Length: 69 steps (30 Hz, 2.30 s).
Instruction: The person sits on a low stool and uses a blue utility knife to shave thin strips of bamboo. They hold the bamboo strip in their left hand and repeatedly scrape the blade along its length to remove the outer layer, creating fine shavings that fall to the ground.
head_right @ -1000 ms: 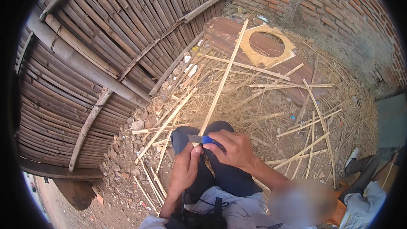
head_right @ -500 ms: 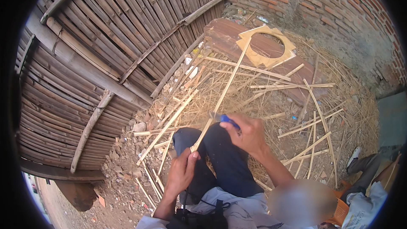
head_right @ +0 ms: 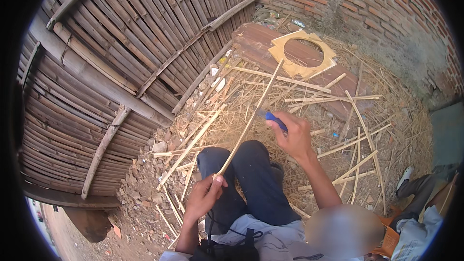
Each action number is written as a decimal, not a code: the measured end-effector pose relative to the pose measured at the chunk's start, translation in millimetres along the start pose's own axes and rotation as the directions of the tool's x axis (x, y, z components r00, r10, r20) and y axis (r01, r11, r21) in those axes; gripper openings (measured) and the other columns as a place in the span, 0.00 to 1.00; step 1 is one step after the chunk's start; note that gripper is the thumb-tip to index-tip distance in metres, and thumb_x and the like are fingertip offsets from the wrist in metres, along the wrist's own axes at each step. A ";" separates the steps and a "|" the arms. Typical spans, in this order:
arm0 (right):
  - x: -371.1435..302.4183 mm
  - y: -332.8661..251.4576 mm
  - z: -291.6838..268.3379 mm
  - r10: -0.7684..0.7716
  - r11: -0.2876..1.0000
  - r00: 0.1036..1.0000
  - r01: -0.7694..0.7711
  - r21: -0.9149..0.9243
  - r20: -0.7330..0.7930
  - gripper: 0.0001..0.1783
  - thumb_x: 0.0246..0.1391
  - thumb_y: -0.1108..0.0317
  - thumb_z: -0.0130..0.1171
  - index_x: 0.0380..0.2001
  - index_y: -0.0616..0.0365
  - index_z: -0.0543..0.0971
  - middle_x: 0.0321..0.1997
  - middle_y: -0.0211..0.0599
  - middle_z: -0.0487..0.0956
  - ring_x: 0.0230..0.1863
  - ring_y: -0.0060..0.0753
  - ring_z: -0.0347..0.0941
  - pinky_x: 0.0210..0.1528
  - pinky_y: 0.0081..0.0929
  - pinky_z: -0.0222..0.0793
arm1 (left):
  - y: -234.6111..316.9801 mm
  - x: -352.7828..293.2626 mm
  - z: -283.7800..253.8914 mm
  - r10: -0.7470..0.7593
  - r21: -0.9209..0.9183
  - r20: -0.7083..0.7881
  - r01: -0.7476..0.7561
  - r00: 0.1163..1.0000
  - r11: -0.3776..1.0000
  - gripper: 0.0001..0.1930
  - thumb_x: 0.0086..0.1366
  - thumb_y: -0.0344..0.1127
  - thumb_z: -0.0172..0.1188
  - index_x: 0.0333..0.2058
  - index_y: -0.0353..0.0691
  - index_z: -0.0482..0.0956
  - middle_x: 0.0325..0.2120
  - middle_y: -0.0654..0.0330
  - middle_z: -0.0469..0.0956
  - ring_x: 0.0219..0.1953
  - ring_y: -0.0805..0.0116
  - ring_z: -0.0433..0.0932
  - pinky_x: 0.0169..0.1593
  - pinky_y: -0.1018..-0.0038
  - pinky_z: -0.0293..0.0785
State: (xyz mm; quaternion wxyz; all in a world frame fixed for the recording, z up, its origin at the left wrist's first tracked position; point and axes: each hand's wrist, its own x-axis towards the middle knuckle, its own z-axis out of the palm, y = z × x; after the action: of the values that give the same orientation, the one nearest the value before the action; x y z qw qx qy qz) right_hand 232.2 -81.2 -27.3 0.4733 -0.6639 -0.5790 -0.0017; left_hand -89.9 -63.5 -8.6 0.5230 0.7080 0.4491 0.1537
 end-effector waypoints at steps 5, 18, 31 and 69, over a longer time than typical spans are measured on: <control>-7.2 -3.9 -1.5 0.019 1.000 0.998 -0.019 -0.002 0.062 0.17 0.66 0.58 0.70 0.43 0.64 0.87 0.36 0.49 0.88 0.32 0.47 0.87 0.34 0.37 0.81 | -9.1 1.1 6.8 0.004 -0.005 -0.126 -0.005 0.992 1.000 0.19 0.82 0.48 0.57 0.45 0.37 0.87 0.15 0.65 0.70 0.20 0.78 0.68 0.26 0.73 0.63; -6.1 -4.1 2.0 -0.070 0.997 0.997 0.070 -0.023 0.017 0.17 0.65 0.57 0.70 0.42 0.63 0.88 0.36 0.46 0.89 0.32 0.45 0.88 0.34 0.35 0.82 | -1.1 -7.8 4.3 0.014 0.107 -0.231 0.011 0.973 0.994 0.17 0.76 0.45 0.67 0.35 0.35 0.86 0.13 0.59 0.66 0.19 0.76 0.61 0.24 0.67 0.59; 53.9 120.4 -70.6 0.274 0.884 0.877 -0.392 -0.256 -0.394 0.25 0.73 0.45 0.61 0.47 0.58 0.88 0.22 0.43 0.80 0.25 0.37 0.77 0.33 0.39 0.70 | -32.6 -26.2 -14.9 -0.048 0.121 -0.263 0.082 0.964 0.989 0.18 0.75 0.46 0.68 0.37 0.34 0.88 0.13 0.59 0.68 0.18 0.74 0.64 0.25 0.67 0.60; 0.4 9.4 -22.1 0.101 0.995 0.989 -0.100 0.012 -0.106 0.17 0.69 0.57 0.68 0.42 0.63 0.86 0.27 0.41 0.83 0.25 0.36 0.79 0.27 0.33 0.70 | 0.5 -14.5 6.3 -0.086 -0.172 0.024 0.089 0.996 0.981 0.18 0.84 0.44 0.56 0.53 0.36 0.89 0.20 0.75 0.66 0.23 0.86 0.61 0.27 0.80 0.54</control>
State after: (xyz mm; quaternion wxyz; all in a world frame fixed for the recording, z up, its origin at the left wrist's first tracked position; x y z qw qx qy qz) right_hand 251.7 -93.7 -20.7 0.5051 -0.6897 -0.5188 -0.0114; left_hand -93.4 -78.9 -7.1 0.5924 0.6406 0.4604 0.1633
